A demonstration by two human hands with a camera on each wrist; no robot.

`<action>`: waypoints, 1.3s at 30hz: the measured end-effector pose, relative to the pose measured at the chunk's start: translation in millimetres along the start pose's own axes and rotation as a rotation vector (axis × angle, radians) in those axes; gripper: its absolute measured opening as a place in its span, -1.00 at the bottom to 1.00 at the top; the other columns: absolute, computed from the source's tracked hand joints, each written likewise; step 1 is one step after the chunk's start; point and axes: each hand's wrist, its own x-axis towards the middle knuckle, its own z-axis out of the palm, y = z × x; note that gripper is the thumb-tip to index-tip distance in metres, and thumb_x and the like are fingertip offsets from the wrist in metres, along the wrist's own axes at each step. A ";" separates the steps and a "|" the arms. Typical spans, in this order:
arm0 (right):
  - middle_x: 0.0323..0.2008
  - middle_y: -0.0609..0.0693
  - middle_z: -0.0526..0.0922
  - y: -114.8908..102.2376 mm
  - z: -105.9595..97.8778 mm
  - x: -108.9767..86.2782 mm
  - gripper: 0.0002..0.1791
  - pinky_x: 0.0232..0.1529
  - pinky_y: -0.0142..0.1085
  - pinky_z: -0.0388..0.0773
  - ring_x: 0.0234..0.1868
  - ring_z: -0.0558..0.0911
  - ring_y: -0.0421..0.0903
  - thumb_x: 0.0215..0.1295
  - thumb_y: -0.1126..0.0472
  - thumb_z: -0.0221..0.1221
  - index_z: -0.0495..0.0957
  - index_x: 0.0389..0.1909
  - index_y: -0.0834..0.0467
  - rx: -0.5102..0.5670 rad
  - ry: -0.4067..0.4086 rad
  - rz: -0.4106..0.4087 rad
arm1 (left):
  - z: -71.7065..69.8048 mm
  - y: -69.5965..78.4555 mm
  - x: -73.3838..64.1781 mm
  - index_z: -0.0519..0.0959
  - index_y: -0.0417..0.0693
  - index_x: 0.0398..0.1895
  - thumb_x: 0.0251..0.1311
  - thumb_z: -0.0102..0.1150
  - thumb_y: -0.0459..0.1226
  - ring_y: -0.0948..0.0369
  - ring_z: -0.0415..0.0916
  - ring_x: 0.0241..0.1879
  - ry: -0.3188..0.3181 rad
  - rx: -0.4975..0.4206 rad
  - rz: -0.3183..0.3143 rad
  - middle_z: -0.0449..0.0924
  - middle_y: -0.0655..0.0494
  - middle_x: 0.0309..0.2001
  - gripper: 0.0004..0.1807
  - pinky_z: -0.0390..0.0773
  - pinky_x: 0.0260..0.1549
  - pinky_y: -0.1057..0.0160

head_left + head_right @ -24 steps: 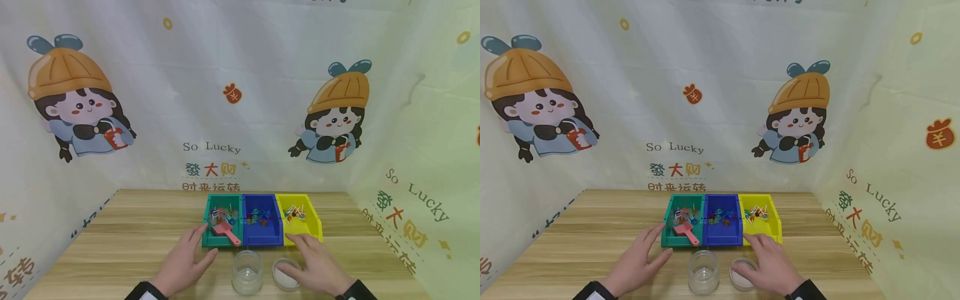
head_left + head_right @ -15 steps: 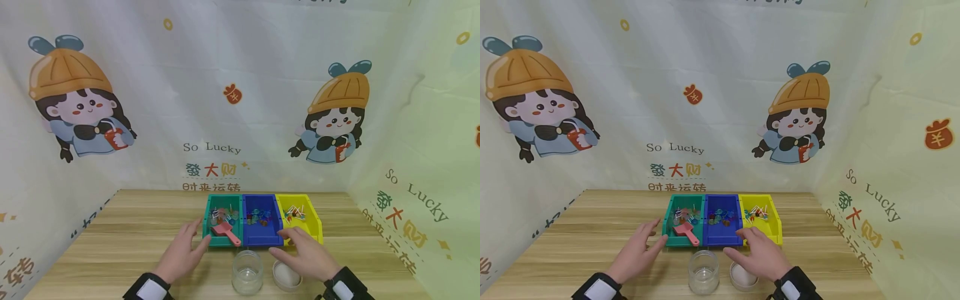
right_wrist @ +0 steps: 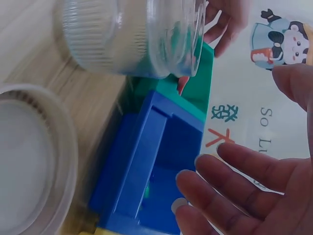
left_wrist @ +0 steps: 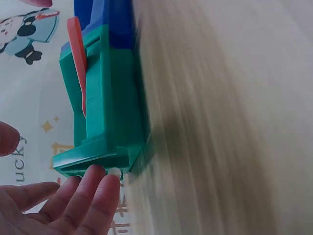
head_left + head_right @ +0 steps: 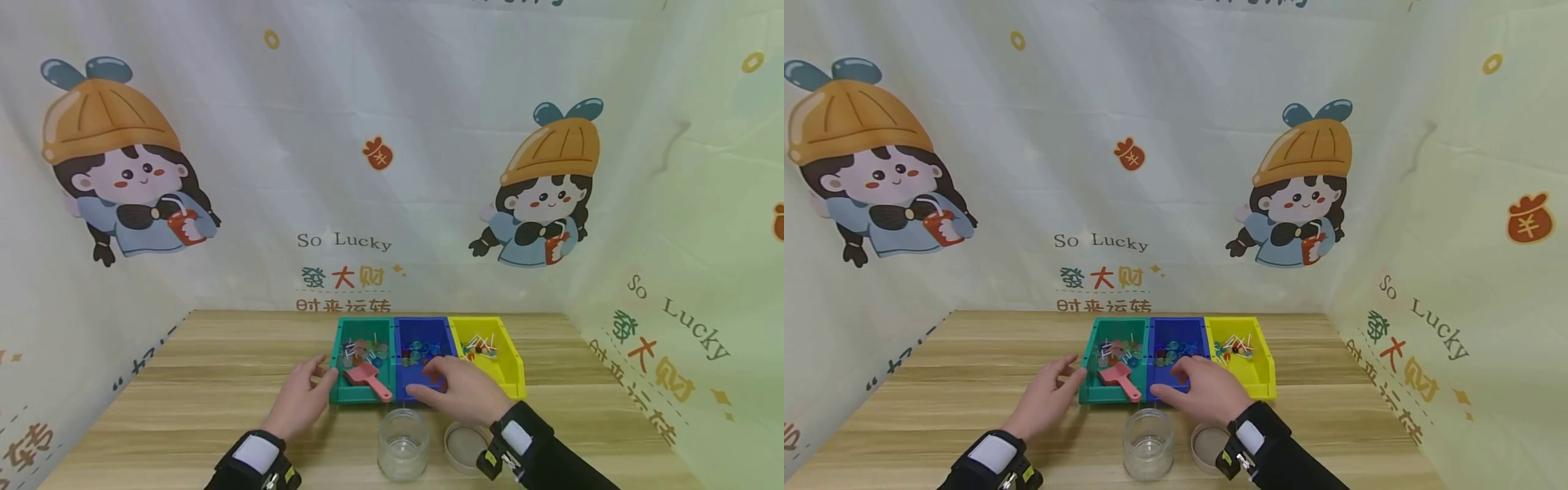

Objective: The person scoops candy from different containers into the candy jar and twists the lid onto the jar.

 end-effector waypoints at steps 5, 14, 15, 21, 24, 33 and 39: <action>-0.14 -0.07 0.80 -7.9 3.8 13.1 -0.40 -0.05 -0.15 0.72 -0.14 0.68 -0.15 0.45 -0.36 0.30 0.75 0.08 0.10 -0.015 -0.018 -0.064 | 0.7 -0.5 9.4 0.42 -0.39 0.55 0.68 0.05 -0.07 -0.03 0.67 0.06 0.034 0.001 0.000 0.69 -0.23 0.12 -0.36 0.69 0.08 -0.13; -0.27 -0.13 0.79 -24.9 12.2 34.3 -0.53 -0.21 -0.22 0.65 -0.28 0.63 -0.17 0.42 -0.30 0.35 0.77 -0.07 0.03 -0.085 -0.124 -0.065 | 4.3 -1.3 23.3 0.55 -0.38 0.45 0.70 -0.01 -0.08 -0.01 0.75 0.01 0.051 -0.039 -0.007 0.78 -0.28 0.15 -0.43 0.69 0.18 -0.20; -0.27 -0.14 0.79 -27.4 12.7 36.4 -0.54 -0.20 -0.22 0.65 -0.28 0.62 -0.17 0.42 -0.29 0.35 0.77 -0.07 0.03 -0.097 -0.139 -0.057 | 5.1 -2.6 24.9 0.57 -0.35 0.44 0.69 -0.01 -0.07 -0.03 0.75 0.02 0.052 -0.053 -0.013 0.78 -0.28 0.16 -0.43 0.68 0.19 -0.21; -0.25 -0.12 0.81 -40.2 17.7 47.2 -0.53 -0.12 -0.23 0.67 -0.28 0.63 -0.18 0.40 -0.27 0.38 0.78 -0.06 0.06 -0.181 -0.194 -0.052 | 13.3 -23.2 39.0 0.70 -0.24 0.31 0.65 -0.01 -0.02 -0.06 0.72 0.09 0.087 -0.095 0.042 0.80 -0.24 0.14 -0.45 0.69 0.16 -0.16; -0.26 -0.11 0.81 -44.4 19.4 52.5 -0.57 -0.17 -0.25 0.65 -0.30 0.63 -0.18 0.38 -0.23 0.42 0.79 -0.12 0.07 -0.199 -0.211 -0.045 | 14.5 -22.9 40.4 0.70 -0.26 0.32 0.65 0.00 -0.03 -0.08 0.70 0.12 0.082 -0.113 0.010 0.78 -0.26 0.18 -0.46 0.69 0.18 -0.15; -0.66 -0.14 0.55 -44.6 34.2 69.2 -0.61 -0.55 -0.34 0.37 -0.62 0.50 -0.18 0.33 -0.11 0.52 0.73 -0.54 0.06 -0.159 -0.225 0.021 | 12.0 -3.4 33.5 0.70 -0.30 0.28 0.68 0.00 -0.12 -0.01 0.67 -0.01 0.065 -0.106 -0.120 0.76 -0.27 0.18 -0.52 0.68 -0.14 0.13; -0.72 -0.15 0.57 -49.0 40.2 71.5 -0.56 -0.62 -0.36 0.40 -0.71 0.51 -0.18 0.26 -0.02 0.58 0.66 -0.68 0.07 -0.155 -0.168 0.024 | 13.1 -3.4 34.4 0.76 -0.28 0.19 0.66 0.02 -0.14 0.04 0.63 -0.04 0.076 -0.114 -0.111 0.79 -0.21 0.08 -0.55 0.63 -0.10 0.15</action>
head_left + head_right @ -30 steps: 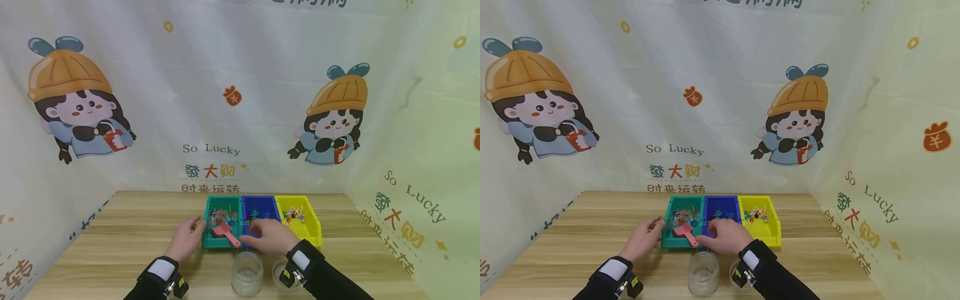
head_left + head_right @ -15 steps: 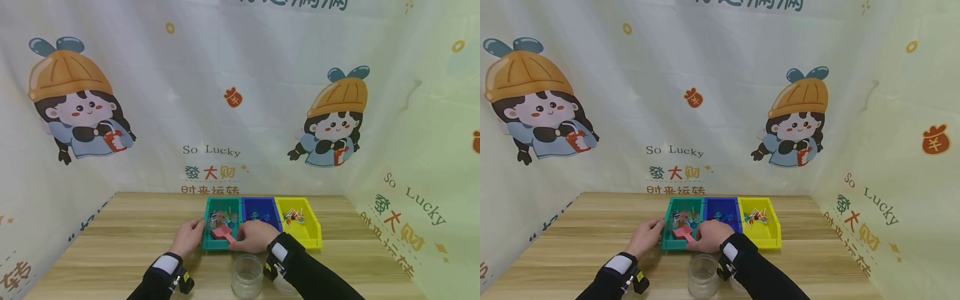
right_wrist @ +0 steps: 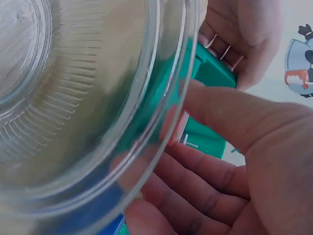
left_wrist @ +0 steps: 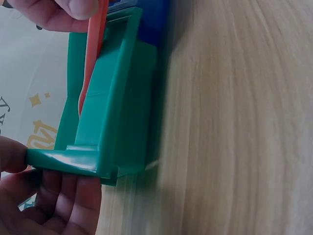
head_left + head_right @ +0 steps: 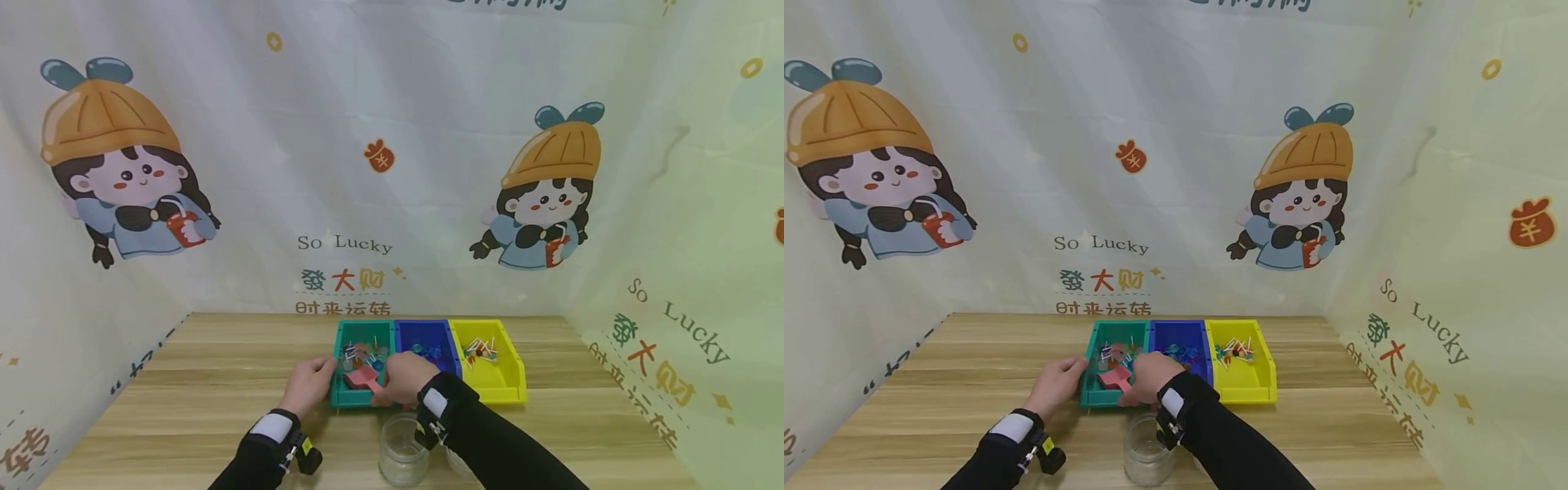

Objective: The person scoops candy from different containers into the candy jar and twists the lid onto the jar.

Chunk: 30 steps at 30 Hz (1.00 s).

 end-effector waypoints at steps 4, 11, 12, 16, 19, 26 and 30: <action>-0.83 -0.20 0.43 -3.2 1.9 1.8 -0.52 -0.68 -0.41 0.31 -0.79 0.45 -0.22 0.26 0.08 0.55 0.60 -0.77 0.11 -0.031 0.028 -0.004 | -0.3 -2.6 1.0 0.80 -0.25 0.13 0.64 0.04 -0.13 0.04 0.61 -0.06 0.002 -0.009 0.013 0.79 -0.16 0.01 -0.56 0.63 -0.04 0.08; -0.85 -0.16 0.34 -10.3 -2.7 0.2 -0.46 -0.70 -0.40 0.21 -0.80 0.35 -0.20 0.23 0.24 0.45 0.37 -0.83 0.06 -0.046 0.056 0.011 | 1.4 -13.9 7.4 0.83 -0.22 -0.04 0.63 0.05 -0.11 0.09 0.62 -0.15 0.004 -0.006 0.058 0.79 -0.08 -0.17 -0.57 0.60 -0.15 0.13; -0.83 -0.17 0.31 -10.1 -2.9 1.1 -0.45 -0.67 -0.39 0.20 -0.77 0.34 -0.19 0.23 0.22 0.47 0.36 -0.83 0.05 -0.050 0.067 0.008 | 0.0 -8.3 3.8 0.82 -0.27 0.02 0.63 0.06 -0.13 0.03 0.65 -0.09 -0.007 -0.012 0.033 0.80 -0.16 -0.10 -0.57 0.65 -0.09 0.08; -0.78 -0.19 0.18 -11.3 -9.0 3.2 -0.40 -0.61 -0.36 0.14 -0.70 0.26 -0.18 0.25 0.21 0.45 0.28 -0.83 0.02 -0.055 0.111 -0.001 | -1.1 -4.0 1.4 0.75 -0.32 0.22 0.66 0.04 -0.13 0.03 0.70 -0.02 -0.029 -0.030 0.000 0.80 -0.25 0.08 -0.54 0.74 -0.05 0.04; -0.76 -0.17 0.16 -15.5 -18.8 0.5 -0.40 -0.61 -0.36 0.13 -0.69 0.24 -0.17 0.26 0.22 0.44 0.26 -0.81 0.03 -0.042 0.132 0.015 | -2.2 -2.7 0.9 0.74 -0.33 0.21 0.67 0.05 -0.15 0.08 0.69 -0.12 -0.034 -0.055 -0.003 0.80 -0.24 0.03 -0.55 0.71 -0.20 0.17; -0.71 -0.11 0.43 -25.0 -37.9 -4.9 -0.51 -0.61 -0.37 0.30 -0.68 0.41 -0.15 0.30 0.13 0.50 0.46 -0.71 0.08 -0.066 0.105 0.065 | -2.4 -1.9 0.0 0.74 -0.36 0.20 0.65 0.05 -0.19 0.13 0.68 -0.19 -0.032 -0.070 0.011 0.80 -0.26 0.00 -0.57 0.66 -0.27 0.26; -0.68 -0.08 0.40 -26.2 -37.5 -1.8 -0.52 -0.58 -0.34 0.29 -0.64 0.40 -0.12 0.33 0.11 0.50 0.47 -0.68 0.10 -0.081 0.084 0.073 | -2.9 -0.5 -2.1 0.74 -0.37 0.18 0.66 0.04 -0.19 0.16 0.67 -0.25 -0.041 -0.087 0.000 0.80 -0.25 -0.04 -0.57 0.65 -0.33 0.27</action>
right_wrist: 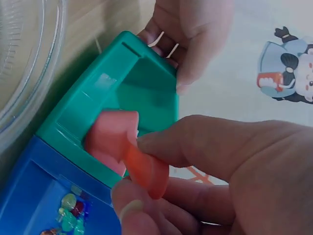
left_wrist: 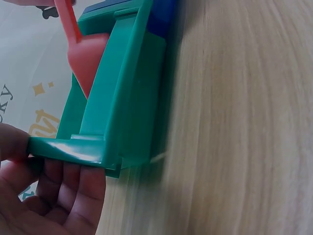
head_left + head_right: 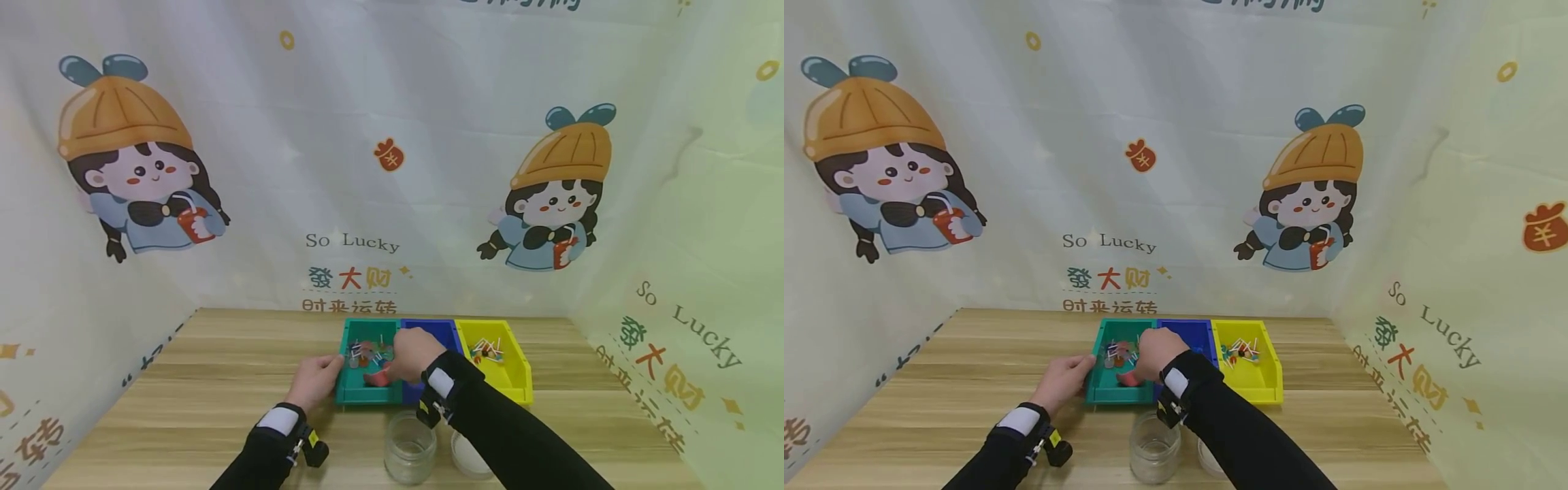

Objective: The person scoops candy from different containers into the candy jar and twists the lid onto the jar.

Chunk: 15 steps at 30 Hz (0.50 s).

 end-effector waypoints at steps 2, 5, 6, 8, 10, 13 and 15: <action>-0.70 -0.08 0.41 0.3 4.3 2.4 -0.53 -0.60 -0.34 0.29 -0.65 0.40 -0.12 0.31 0.15 0.50 0.47 -0.69 0.10 -0.007 0.014 -0.003 | -0.6 0.0 0.0 0.74 -0.38 0.17 0.67 0.03 -0.18 0.16 0.66 -0.25 -0.007 0.001 -0.002 0.80 -0.25 -0.05 -0.56 0.66 -0.33 0.27; -0.69 -0.08 0.41 0.8 13.2 7.1 -0.56 -0.59 -0.35 0.28 -0.64 0.39 -0.12 0.26 0.20 0.48 0.47 -0.70 0.10 -0.023 0.047 -0.012 | -1.1 -0.8 1.0 0.74 -0.37 0.19 0.67 0.03 -0.18 0.15 0.67 -0.22 -0.018 0.008 -0.010 0.80 -0.25 -0.01 -0.55 0.68 -0.30 0.25; -0.68 -0.07 0.43 0.4 16.2 8.7 -0.58 -0.58 -0.34 0.29 -0.63 0.40 -0.11 0.24 0.22 0.48 0.48 -0.69 0.12 -0.027 0.056 -0.019 | -1.3 -0.6 1.1 0.73 -0.37 0.19 0.67 0.02 -0.18 0.14 0.67 -0.21 -0.022 0.009 -0.012 0.79 -0.25 0.00 -0.55 0.69 -0.28 0.24; -0.63 -0.06 0.48 -1.6 20.9 11.5 -0.66 -0.54 -0.34 0.31 -0.58 0.43 -0.11 0.21 0.22 0.48 0.52 -0.63 0.13 -0.044 0.073 -0.028 | -1.6 -0.4 1.3 0.74 -0.36 0.19 0.66 0.03 -0.17 0.13 0.67 -0.20 -0.023 0.013 -0.021 0.79 -0.24 0.01 -0.55 0.70 -0.26 0.21; -0.59 -0.04 0.53 -4.9 24.3 13.9 -0.72 -0.52 -0.32 0.34 -0.55 0.47 -0.10 0.21 0.22 0.48 0.58 -0.55 0.16 -0.050 0.073 -0.025 | -2.4 0.5 0.8 0.74 -0.34 0.20 0.66 0.04 -0.16 0.11 0.67 -0.17 -0.023 0.019 -0.023 0.79 -0.24 0.03 -0.56 0.72 -0.22 0.18; -0.57 -0.01 0.59 -11.2 26.6 16.4 -0.79 -0.57 -0.34 0.38 -0.59 0.51 -0.10 0.20 0.24 0.48 0.62 -0.43 0.20 -0.048 0.063 -0.008 | -3.2 1.4 0.4 0.74 -0.34 0.21 0.66 0.05 -0.16 0.09 0.69 -0.14 -0.023 0.027 -0.014 0.80 -0.26 0.06 -0.56 0.75 -0.18 0.13; -0.61 0.01 0.61 -14.5 28.2 18.4 -0.81 -0.65 -0.37 0.38 -0.68 0.50 -0.13 0.21 0.27 0.47 0.63 -0.41 0.23 -0.023 0.046 0.016 | -3.7 1.1 0.4 0.74 -0.34 0.21 0.65 0.06 -0.17 0.09 0.71 -0.13 -0.019 0.032 -0.004 0.80 -0.27 0.07 -0.56 0.76 -0.15 0.11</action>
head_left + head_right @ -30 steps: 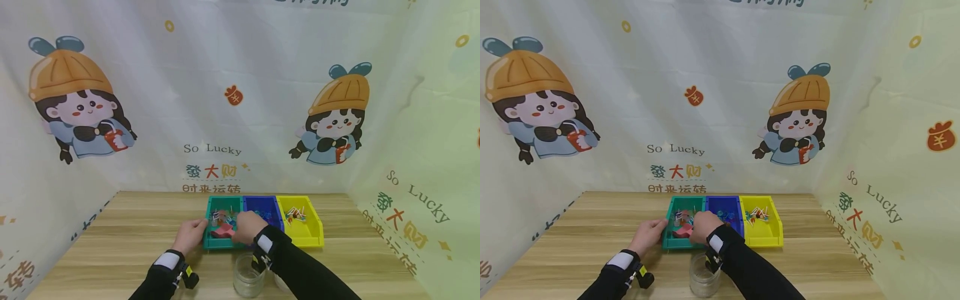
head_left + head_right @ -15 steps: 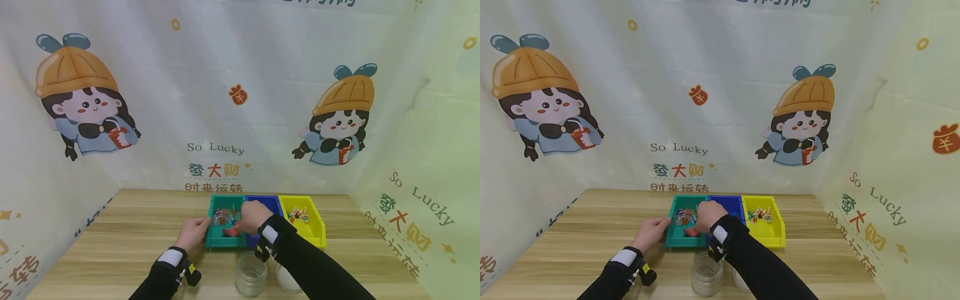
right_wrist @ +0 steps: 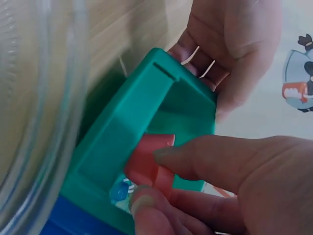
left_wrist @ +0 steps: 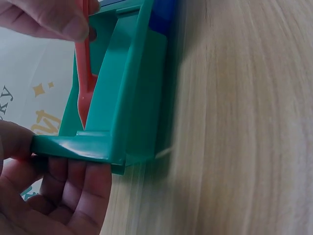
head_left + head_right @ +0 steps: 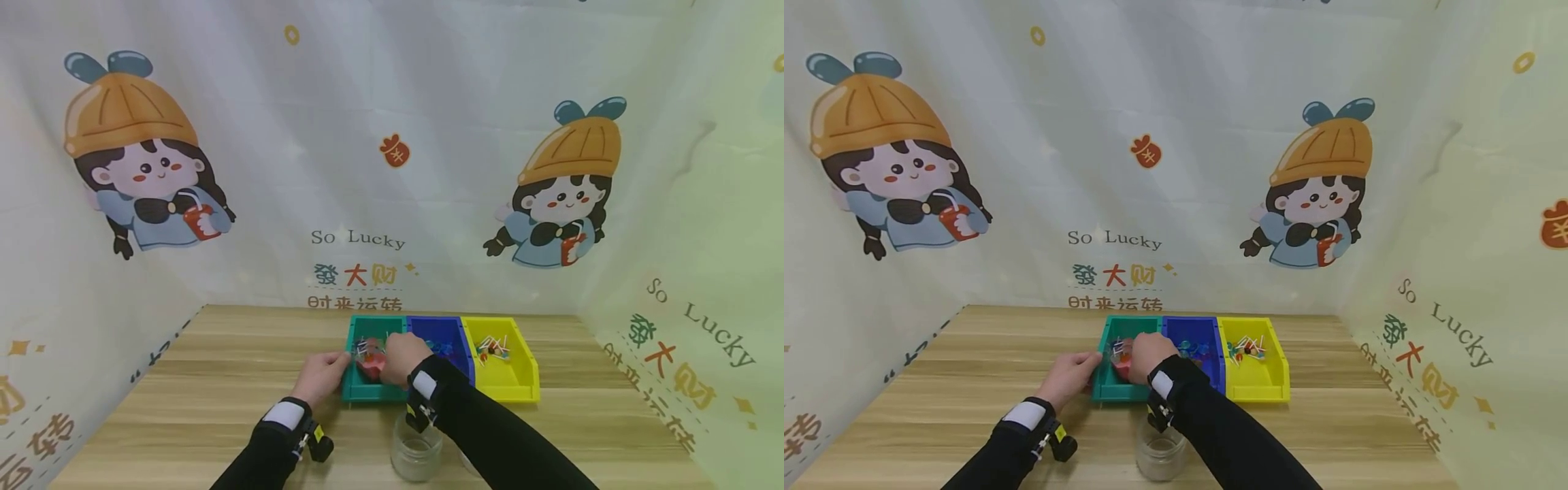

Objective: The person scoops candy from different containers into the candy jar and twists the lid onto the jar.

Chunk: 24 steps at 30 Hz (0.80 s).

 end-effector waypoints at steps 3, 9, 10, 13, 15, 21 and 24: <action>-0.66 0.01 0.59 -3.7 1.6 3.5 -0.80 -0.74 -0.40 0.33 -0.79 0.45 -0.17 0.24 0.28 0.47 0.61 -0.42 0.24 0.032 -0.025 0.039 | -0.6 0.1 0.4 0.74 -0.34 0.21 0.65 0.06 -0.17 0.10 0.71 -0.14 0.000 -0.001 0.005 0.80 -0.28 0.07 -0.56 0.76 -0.17 0.11; -0.68 0.03 0.64 -1.3 13.9 26.2 -0.77 -0.71 -0.35 0.39 -0.78 0.53 -0.11 0.24 0.28 0.48 0.64 -0.50 0.23 0.047 -0.057 0.080 | -1.3 0.0 -0.4 0.74 -0.35 0.20 0.67 0.05 -0.18 0.12 0.70 -0.21 -0.017 -0.020 -0.007 0.80 -0.27 0.02 -0.57 0.76 -0.23 0.15; -0.68 0.04 0.65 2.9 20.0 35.3 -0.77 -0.70 -0.32 0.43 -0.76 0.55 -0.09 0.22 0.28 0.49 0.65 -0.52 0.23 0.044 -0.061 0.083 | -1.0 0.0 -0.6 0.75 -0.35 0.19 0.67 0.05 -0.18 0.13 0.70 -0.21 -0.021 -0.025 -0.010 0.80 -0.26 0.01 -0.57 0.77 -0.24 0.15; -0.61 0.00 0.68 28.3 54.5 79.0 -0.75 -0.64 -0.26 0.54 -0.67 0.62 -0.06 0.15 0.14 0.54 0.68 -0.50 0.15 -0.017 -0.058 0.060 | -0.6 -0.5 -0.6 0.76 -0.35 0.15 0.67 0.05 -0.18 0.12 0.70 -0.23 -0.029 -0.033 -0.014 0.80 -0.25 -0.02 -0.57 0.77 -0.25 0.14; -0.55 -0.03 0.69 43.1 76.4 105.2 -0.73 -0.57 -0.23 0.57 -0.60 0.62 -0.07 0.13 0.04 0.55 0.69 -0.45 0.11 -0.090 -0.024 0.031 | -1.2 -0.4 -0.9 0.77 -0.34 0.13 0.66 0.05 -0.17 0.13 0.69 -0.25 -0.030 -0.031 -0.014 0.80 -0.23 -0.04 -0.57 0.77 -0.26 0.14; -0.44 -0.04 0.74 51.0 101.8 128.7 -0.66 -0.41 -0.17 0.64 -0.50 0.60 -0.08 0.11 -0.12 0.55 0.75 -0.34 0.04 -0.268 0.147 -0.015 | -3.9 1.1 -2.3 0.76 -0.34 0.16 0.67 0.04 -0.16 0.17 0.67 -0.27 -0.030 -0.032 -0.012 0.79 -0.21 -0.07 -0.56 0.78 -0.27 0.14; -0.44 0.00 0.74 30.7 76.0 99.1 -0.71 -0.36 -0.12 0.71 -0.50 0.65 -0.04 0.16 -0.01 0.55 0.73 -0.35 0.11 -0.206 0.106 0.008 | -4.3 2.0 -3.1 0.77 -0.34 0.14 0.67 0.04 -0.17 0.19 0.66 -0.29 -0.028 -0.037 -0.010 0.79 -0.19 -0.09 -0.57 0.77 -0.28 0.14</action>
